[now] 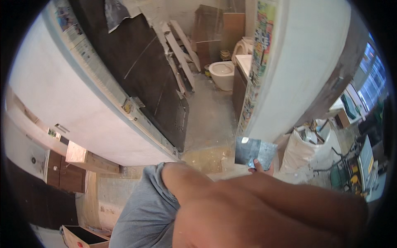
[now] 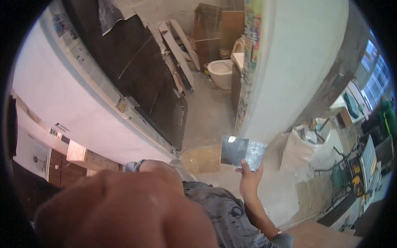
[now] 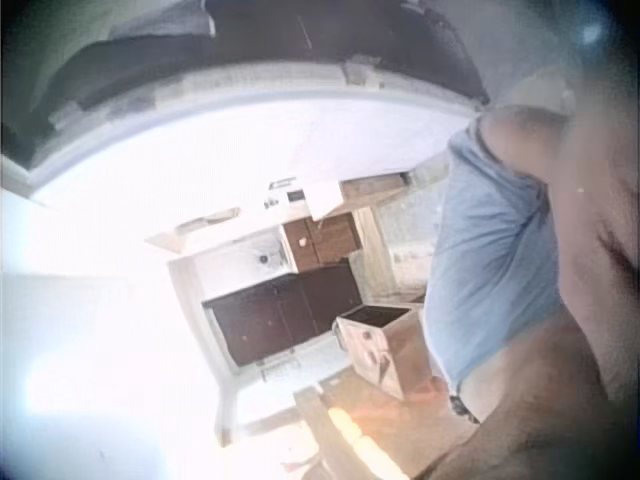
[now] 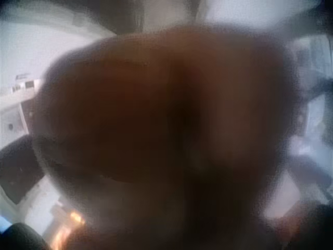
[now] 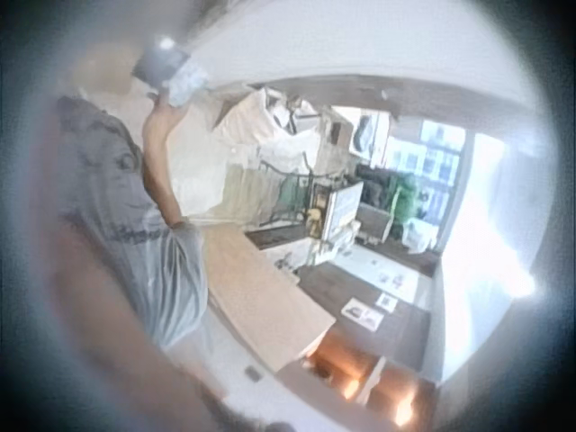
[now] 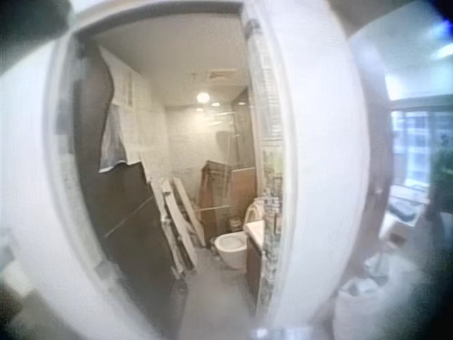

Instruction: The person scoops a white compound from a container onto a putty knife and applies it to the top edge of a door frame. They repeatedly smooth the compound along the frame's upper edge using the putty knife, occasionally transferring more compound between tools.

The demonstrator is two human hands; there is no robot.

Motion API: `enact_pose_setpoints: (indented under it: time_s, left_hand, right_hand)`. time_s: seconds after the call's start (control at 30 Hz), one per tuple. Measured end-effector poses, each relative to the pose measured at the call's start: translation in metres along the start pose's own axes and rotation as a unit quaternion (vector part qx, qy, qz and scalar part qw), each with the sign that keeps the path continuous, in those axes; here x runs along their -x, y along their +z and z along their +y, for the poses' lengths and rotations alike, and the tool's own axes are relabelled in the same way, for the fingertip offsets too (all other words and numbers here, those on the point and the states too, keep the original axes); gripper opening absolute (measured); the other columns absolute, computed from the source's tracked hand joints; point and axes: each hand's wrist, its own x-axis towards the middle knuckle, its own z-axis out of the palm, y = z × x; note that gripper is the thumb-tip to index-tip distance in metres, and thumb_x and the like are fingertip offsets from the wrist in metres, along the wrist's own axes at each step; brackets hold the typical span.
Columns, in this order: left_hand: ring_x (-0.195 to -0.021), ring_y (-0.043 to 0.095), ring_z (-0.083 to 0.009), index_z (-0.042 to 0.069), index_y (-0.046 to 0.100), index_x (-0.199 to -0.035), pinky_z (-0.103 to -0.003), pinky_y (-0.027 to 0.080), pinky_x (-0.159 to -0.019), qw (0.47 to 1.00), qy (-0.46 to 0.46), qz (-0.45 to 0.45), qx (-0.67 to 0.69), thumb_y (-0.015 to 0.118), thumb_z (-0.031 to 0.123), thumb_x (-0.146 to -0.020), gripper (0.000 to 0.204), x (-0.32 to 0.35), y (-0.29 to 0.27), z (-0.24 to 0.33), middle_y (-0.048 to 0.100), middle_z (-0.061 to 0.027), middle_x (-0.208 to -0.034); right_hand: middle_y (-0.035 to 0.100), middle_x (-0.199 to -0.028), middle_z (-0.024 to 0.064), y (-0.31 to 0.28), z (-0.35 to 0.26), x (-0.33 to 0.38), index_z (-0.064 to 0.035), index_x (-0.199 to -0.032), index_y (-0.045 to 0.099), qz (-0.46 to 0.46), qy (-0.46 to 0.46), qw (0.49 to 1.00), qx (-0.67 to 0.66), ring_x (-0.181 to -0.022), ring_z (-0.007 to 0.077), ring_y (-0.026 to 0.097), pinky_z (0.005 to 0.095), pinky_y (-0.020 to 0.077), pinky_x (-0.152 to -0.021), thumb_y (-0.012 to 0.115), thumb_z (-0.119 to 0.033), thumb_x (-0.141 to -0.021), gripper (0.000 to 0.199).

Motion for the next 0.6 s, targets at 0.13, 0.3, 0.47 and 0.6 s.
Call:
enact_pose_setpoints:
  time_s: [0.13,0.3,0.47,0.6]
  left_hand:
    - [-0.065,0.062,-0.0248,-0.001,0.060,-0.087,-0.038,0.055,-0.063,1.000,-0.008,0.009,-0.029,0.064,0.014,-0.099,0.020,0.015,-0.002,-0.004,0.066,-0.0155,-0.082]
    - [-0.065,0.061,-0.0240,-0.001,0.060,-0.087,-0.037,0.054,-0.062,0.999,-0.030,0.007,-0.035,0.062,0.016,-0.101,0.022,0.015,-0.010,0.010,0.065,-0.0151,-0.082]
    - [-0.066,0.061,-0.0231,-0.001,0.059,-0.088,-0.036,0.052,-0.060,0.996,-0.028,0.012,-0.086,0.060,0.018,-0.102,0.023,0.023,-0.027,0.033,0.064,-0.0147,-0.082]
    - [-0.067,0.061,-0.0224,-0.001,0.059,-0.089,-0.036,0.052,-0.059,0.992,-0.040,-0.004,-0.117,0.058,0.019,-0.103,0.025,0.028,-0.028,0.037,0.064,-0.0143,-0.082]
  right_hand:
    - [0.066,-0.108,0.0069,0.004,0.028,-0.001,-0.0033,-0.131,0.052,-0.073,0.020,0.997,-0.011,-0.090,0.0168,0.066,0.0323,0.0596,-0.063,0.071,-0.002,-0.092,0.043]
    - [0.066,-0.108,0.0071,0.030,0.024,0.011,-0.0027,-0.131,0.052,-0.089,0.018,0.996,0.004,-0.089,0.0163,0.066,0.0319,0.0598,-0.063,0.071,-0.003,-0.092,0.043]
    - [0.065,-0.107,0.0074,0.034,0.029,0.004,-0.0020,-0.129,0.053,-0.103,0.019,0.995,0.001,-0.089,0.0157,0.065,0.0309,0.0594,-0.063,0.071,-0.005,-0.093,0.040]
    - [0.065,-0.106,0.0076,0.035,0.037,0.001,-0.0019,-0.129,0.053,-0.101,0.035,0.994,0.010,-0.088,0.0157,0.064,0.0309,0.0590,-0.063,0.071,-0.005,-0.093,0.040]
